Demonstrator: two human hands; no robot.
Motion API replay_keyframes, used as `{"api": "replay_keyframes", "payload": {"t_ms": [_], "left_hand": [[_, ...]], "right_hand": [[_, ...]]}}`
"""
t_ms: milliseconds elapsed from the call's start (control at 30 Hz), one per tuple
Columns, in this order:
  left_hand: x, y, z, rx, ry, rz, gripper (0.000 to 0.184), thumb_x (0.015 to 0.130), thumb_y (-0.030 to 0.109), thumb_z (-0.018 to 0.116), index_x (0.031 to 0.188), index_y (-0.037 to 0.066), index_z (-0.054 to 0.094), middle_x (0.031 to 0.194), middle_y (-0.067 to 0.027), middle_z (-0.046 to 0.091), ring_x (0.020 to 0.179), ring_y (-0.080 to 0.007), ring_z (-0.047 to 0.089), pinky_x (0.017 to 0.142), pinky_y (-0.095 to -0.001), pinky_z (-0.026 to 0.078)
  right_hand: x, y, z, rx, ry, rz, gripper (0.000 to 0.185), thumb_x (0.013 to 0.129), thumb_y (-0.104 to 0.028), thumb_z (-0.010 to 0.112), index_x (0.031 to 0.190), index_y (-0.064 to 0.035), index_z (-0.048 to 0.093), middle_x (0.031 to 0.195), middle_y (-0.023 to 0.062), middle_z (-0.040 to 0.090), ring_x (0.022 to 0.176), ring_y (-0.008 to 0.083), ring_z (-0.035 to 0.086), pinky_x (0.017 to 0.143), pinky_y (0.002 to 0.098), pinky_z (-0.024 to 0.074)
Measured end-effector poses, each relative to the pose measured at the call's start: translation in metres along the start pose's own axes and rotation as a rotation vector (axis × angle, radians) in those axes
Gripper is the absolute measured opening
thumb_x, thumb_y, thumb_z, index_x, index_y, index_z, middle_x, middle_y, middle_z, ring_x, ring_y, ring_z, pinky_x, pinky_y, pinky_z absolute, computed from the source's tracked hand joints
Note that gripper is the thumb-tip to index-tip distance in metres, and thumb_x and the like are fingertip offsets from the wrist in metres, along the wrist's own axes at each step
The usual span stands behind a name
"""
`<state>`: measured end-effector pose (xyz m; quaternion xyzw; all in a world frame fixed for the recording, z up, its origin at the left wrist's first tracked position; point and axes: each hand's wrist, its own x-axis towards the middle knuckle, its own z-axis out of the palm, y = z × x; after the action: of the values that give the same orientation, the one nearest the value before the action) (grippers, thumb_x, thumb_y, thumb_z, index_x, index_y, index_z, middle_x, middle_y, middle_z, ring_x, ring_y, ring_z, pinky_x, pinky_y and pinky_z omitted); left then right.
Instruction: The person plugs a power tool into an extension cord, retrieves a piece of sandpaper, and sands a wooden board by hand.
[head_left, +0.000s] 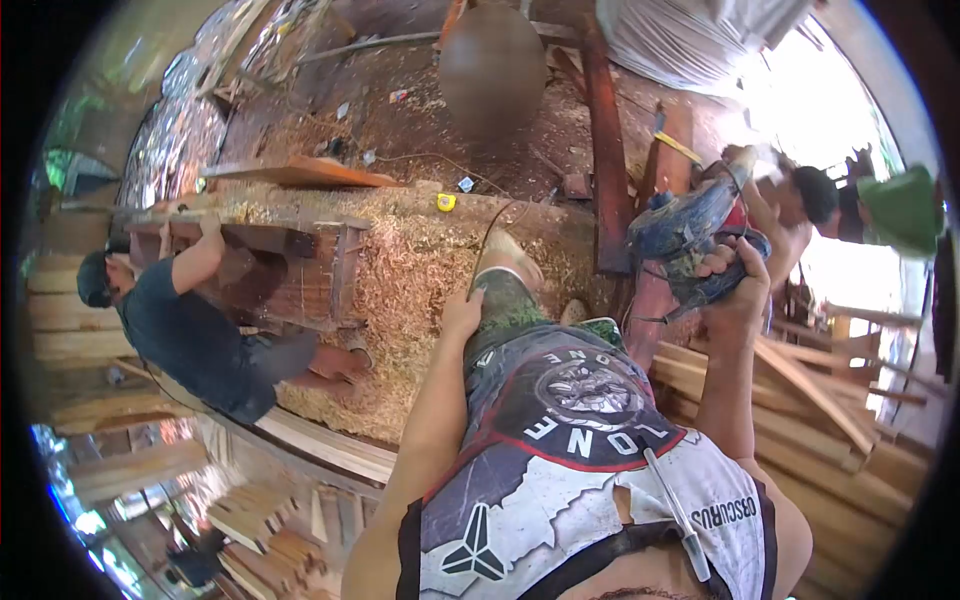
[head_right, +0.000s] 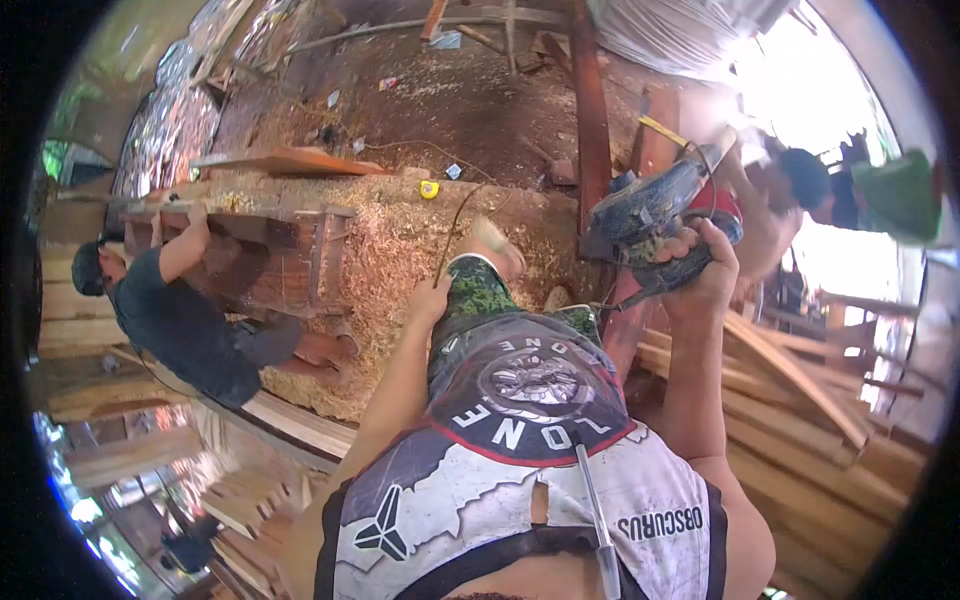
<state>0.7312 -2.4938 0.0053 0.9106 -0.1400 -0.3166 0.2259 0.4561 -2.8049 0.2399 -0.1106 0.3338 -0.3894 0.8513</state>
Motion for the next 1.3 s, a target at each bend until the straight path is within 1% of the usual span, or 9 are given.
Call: {"api": "replay_keyframes", "payload": {"t_ms": [367,433,500,667,800,867,933,1067,1300], "left_hand": [[0.205,-0.018,-0.014,-0.184,0.01,-0.347,0.069,0.092,0.06,0.051,0.11,-0.005,0.07,0.108,-0.0339,0.066,0.108,-0.0455,0.063,0.093,-0.0476,0.047],[0.22,0.021,-0.071,-0.315,0.019,-0.478,0.071,0.092,0.063,0.05,0.11,-0.003,0.07,0.108,-0.032,0.066,0.108,-0.0441,0.063,0.093,-0.048,0.047],[0.245,0.041,-0.12,-0.387,-0.129,-0.349,0.052,0.086,0.041,0.06,0.106,-0.007,0.069,0.097,-0.0303,0.069,0.093,-0.0421,0.069,0.083,-0.0482,0.052],[0.374,-0.015,-0.094,-0.349,0.033,-0.351,0.04,0.083,0.035,0.065,0.088,-0.005,0.068,0.076,-0.0228,0.069,0.069,-0.0356,0.069,0.063,-0.0451,0.053],[0.444,-0.023,-0.092,-0.413,0.263,-0.325,0.033,0.083,0.029,0.066,0.084,-0.004,0.069,0.073,-0.0205,0.068,0.064,-0.0298,0.068,0.06,-0.044,0.052],[0.483,-0.046,-0.081,-0.54,0.236,-0.448,0.038,0.084,0.035,0.067,0.084,-0.002,0.07,0.078,-0.0234,0.068,0.074,-0.0373,0.068,0.07,-0.0462,0.051],[0.507,-0.07,-0.065,-0.325,0.46,-0.27,0.035,0.086,0.03,0.068,0.077,-0.004,0.068,0.068,-0.0163,0.066,0.062,-0.0272,0.064,0.06,-0.0402,0.048],[0.528,-0.077,-0.102,-0.833,0.673,-0.254,0.02,0.085,0.012,0.072,0.07,-0.001,0.065,0.064,0.0022,0.058,0.06,-0.0052,0.05,0.053,-0.0261,0.041],[0.575,-0.064,-0.187,-0.689,0.851,0.314,0.023,0.083,0.002,0.071,0.068,0.005,0.053,0.066,0.0055,0.052,0.06,-0.0034,0.042,0.052,-0.0223,0.033]], "right_hand": [[0.229,0.08,0.141,-0.415,0.123,0.126,0.012,0.095,-0.02,0.054,0.094,-0.0081,0.053,0.069,0.0001,0.046,0.058,0.0152,0.047,0.057,0.033,0.0456],[0.285,0.093,0.161,-0.428,0.081,0.224,0.012,0.095,-0.02,0.052,0.094,-0.0083,0.052,0.068,0.0,0.045,0.057,0.0152,0.047,0.057,0.033,0.0453],[0.331,0.128,0.191,-0.403,0.13,0.26,0.012,0.095,-0.021,0.05,0.097,-0.0087,0.051,0.067,-0.0004,0.044,0.056,0.0144,0.045,0.056,0.0322,0.0439],[0.443,0.208,0.236,-0.465,0.007,0.327,0.013,0.096,-0.021,0.052,0.099,-0.0085,0.052,0.07,-0.0007,0.043,0.062,0.0135,0.047,0.059,0.0325,0.0447],[0.563,0.298,0.21,-0.745,-0.264,0.462,0.014,0.094,-0.019,0.058,0.098,-0.0066,0.054,0.072,0.0004,0.046,0.064,0.0144,0.049,0.06,0.0331,0.0449],[0.611,0.354,0.203,-0.954,-0.387,0.451,0.013,0.092,-0.018,0.06,0.096,-0.0057,0.055,0.072,0.0016,0.05,0.061,0.0152,0.051,0.057,0.0328,0.0447],[0.665,0.409,0.191,-1.057,-0.538,0.507,0.013,0.092,-0.017,0.061,0.092,-0.0054,0.056,0.07,0.0031,0.053,0.057,0.0157,0.053,0.054,0.0319,0.0445],[0.756,0.511,0.189,-1.13,-0.672,0.571,0.016,0.09,-0.02,0.065,0.09,-0.0055,0.058,0.067,0.0036,0.054,0.056,0.0158,0.053,0.053,0.0309,0.045],[0.827,0.603,0.212,-1.453,-1.129,0.356,0.024,0.081,-0.014,0.072,0.098,-0.0007,0.061,0.069,0.0034,0.06,0.059,0.0134,0.059,0.05,0.0295,0.0446]]}}
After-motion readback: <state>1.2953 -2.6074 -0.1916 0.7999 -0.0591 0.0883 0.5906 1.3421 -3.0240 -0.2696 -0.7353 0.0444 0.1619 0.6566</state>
